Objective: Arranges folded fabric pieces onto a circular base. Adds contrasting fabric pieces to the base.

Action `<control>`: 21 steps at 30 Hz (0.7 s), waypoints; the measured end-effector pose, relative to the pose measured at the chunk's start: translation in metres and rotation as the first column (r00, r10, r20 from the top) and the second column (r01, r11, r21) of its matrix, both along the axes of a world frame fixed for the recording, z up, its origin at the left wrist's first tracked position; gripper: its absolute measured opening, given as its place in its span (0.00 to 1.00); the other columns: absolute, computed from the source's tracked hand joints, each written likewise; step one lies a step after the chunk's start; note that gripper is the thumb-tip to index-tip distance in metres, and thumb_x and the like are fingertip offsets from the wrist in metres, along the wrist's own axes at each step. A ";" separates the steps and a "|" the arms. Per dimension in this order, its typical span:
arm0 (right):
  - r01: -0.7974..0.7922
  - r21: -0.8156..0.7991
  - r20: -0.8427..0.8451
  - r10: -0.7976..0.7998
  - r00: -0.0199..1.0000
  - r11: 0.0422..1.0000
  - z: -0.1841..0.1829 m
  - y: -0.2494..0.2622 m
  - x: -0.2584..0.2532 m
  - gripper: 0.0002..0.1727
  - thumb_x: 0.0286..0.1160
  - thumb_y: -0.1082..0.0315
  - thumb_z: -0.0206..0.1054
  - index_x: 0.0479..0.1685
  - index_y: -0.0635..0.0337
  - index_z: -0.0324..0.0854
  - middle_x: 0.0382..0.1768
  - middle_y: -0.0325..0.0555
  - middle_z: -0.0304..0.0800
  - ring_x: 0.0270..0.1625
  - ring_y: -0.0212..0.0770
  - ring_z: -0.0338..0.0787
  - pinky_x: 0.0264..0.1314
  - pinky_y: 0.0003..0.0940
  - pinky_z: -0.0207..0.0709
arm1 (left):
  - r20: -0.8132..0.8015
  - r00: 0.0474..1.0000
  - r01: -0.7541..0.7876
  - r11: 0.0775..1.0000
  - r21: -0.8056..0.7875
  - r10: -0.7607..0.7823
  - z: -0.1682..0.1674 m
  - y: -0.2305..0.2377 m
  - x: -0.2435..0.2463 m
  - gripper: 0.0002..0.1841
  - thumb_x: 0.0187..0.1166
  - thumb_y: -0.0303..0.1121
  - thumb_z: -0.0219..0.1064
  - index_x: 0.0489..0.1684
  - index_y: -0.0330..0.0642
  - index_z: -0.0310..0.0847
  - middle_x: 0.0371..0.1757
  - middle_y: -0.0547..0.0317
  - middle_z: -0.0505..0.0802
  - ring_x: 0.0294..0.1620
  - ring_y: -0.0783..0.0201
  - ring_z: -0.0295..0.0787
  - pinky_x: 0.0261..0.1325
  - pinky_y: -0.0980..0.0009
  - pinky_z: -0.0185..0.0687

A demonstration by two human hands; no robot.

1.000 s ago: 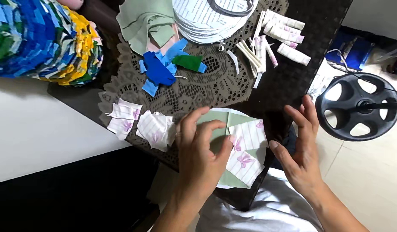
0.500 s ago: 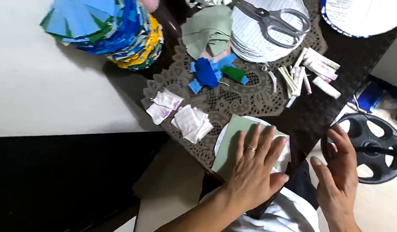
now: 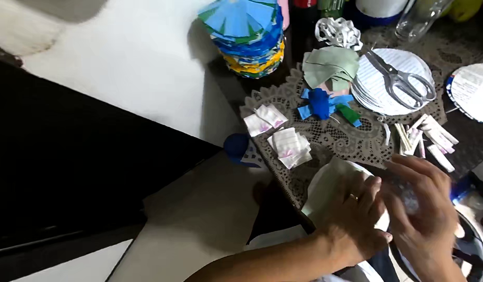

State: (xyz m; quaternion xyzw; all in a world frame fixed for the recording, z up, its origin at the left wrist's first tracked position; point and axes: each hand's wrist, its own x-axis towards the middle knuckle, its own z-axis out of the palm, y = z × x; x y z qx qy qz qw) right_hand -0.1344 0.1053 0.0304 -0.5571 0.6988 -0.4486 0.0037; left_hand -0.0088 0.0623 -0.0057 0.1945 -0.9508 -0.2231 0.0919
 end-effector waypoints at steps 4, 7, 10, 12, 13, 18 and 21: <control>-0.210 0.179 -0.184 0.243 0.952 0.961 0.015 -0.070 0.024 0.12 0.78 0.64 0.64 0.47 0.57 0.94 0.49 0.48 0.94 0.57 0.53 0.89 0.57 0.53 0.80 | 0.019 0.998 -0.067 0.973 0.220 0.064 0.001 0.011 -0.010 0.24 0.83 0.47 0.61 0.62 0.36 0.89 0.66 0.40 0.91 0.76 0.41 0.82 0.82 0.36 0.60; -0.343 0.283 -0.246 0.413 0.877 0.896 0.014 -0.110 0.047 0.08 0.73 0.71 0.69 0.42 0.60 0.94 0.44 0.52 0.94 0.53 0.56 0.92 0.52 0.56 0.84 | 0.011 0.996 -0.086 0.973 0.214 0.086 -0.005 0.015 -0.013 0.33 0.87 0.50 0.52 0.90 0.44 0.65 0.89 0.47 0.71 0.91 0.48 0.62 0.87 0.45 0.57; -0.436 0.346 -0.279 0.535 0.798 0.831 0.012 -0.129 0.061 0.05 0.70 0.72 0.72 0.39 0.62 0.92 0.41 0.53 0.93 0.52 0.57 0.92 0.50 0.55 0.84 | -0.243 0.966 -0.044 0.984 0.171 0.086 0.012 0.015 0.015 0.31 0.79 0.54 0.65 0.75 0.42 0.81 0.77 0.46 0.85 0.82 0.44 0.75 0.83 0.41 0.63; -0.464 0.389 -0.285 0.583 0.761 0.796 0.011 -0.134 0.066 0.07 0.67 0.73 0.73 0.42 0.63 0.91 0.43 0.55 0.93 0.54 0.59 0.92 0.51 0.57 0.84 | -0.331 0.944 0.076 0.978 0.192 -0.009 0.026 0.010 0.047 0.22 0.78 0.49 0.69 0.58 0.41 0.91 0.65 0.45 0.92 0.75 0.43 0.82 0.80 0.39 0.68; -0.468 0.394 -0.303 0.592 0.747 0.791 0.008 -0.136 0.067 0.07 0.67 0.73 0.73 0.43 0.63 0.91 0.43 0.55 0.93 0.53 0.59 0.92 0.51 0.57 0.84 | -0.350 0.935 0.145 0.956 0.256 -0.049 0.032 0.006 0.062 0.19 0.78 0.45 0.71 0.57 0.41 0.92 0.65 0.44 0.92 0.75 0.42 0.81 0.78 0.42 0.70; -0.488 0.340 -0.408 0.594 0.694 0.804 -0.005 -0.143 0.063 0.06 0.71 0.72 0.68 0.32 0.64 0.89 0.37 0.55 0.92 0.46 0.57 0.93 0.46 0.53 0.85 | -0.421 0.894 0.140 0.798 0.586 0.152 0.029 -0.017 0.114 0.12 0.81 0.31 0.66 0.50 0.34 0.92 0.51 0.46 0.94 0.57 0.56 0.91 0.62 0.63 0.84; -0.508 0.338 -0.317 0.604 0.731 0.792 -0.002 -0.145 0.060 0.06 0.70 0.73 0.68 0.30 0.65 0.89 0.37 0.55 0.93 0.47 0.57 0.94 0.47 0.54 0.86 | -0.357 0.828 -0.038 0.678 0.734 0.433 0.017 -0.036 0.125 0.13 0.84 0.32 0.61 0.52 0.34 0.90 0.48 0.55 0.94 0.46 0.73 0.89 0.51 0.77 0.85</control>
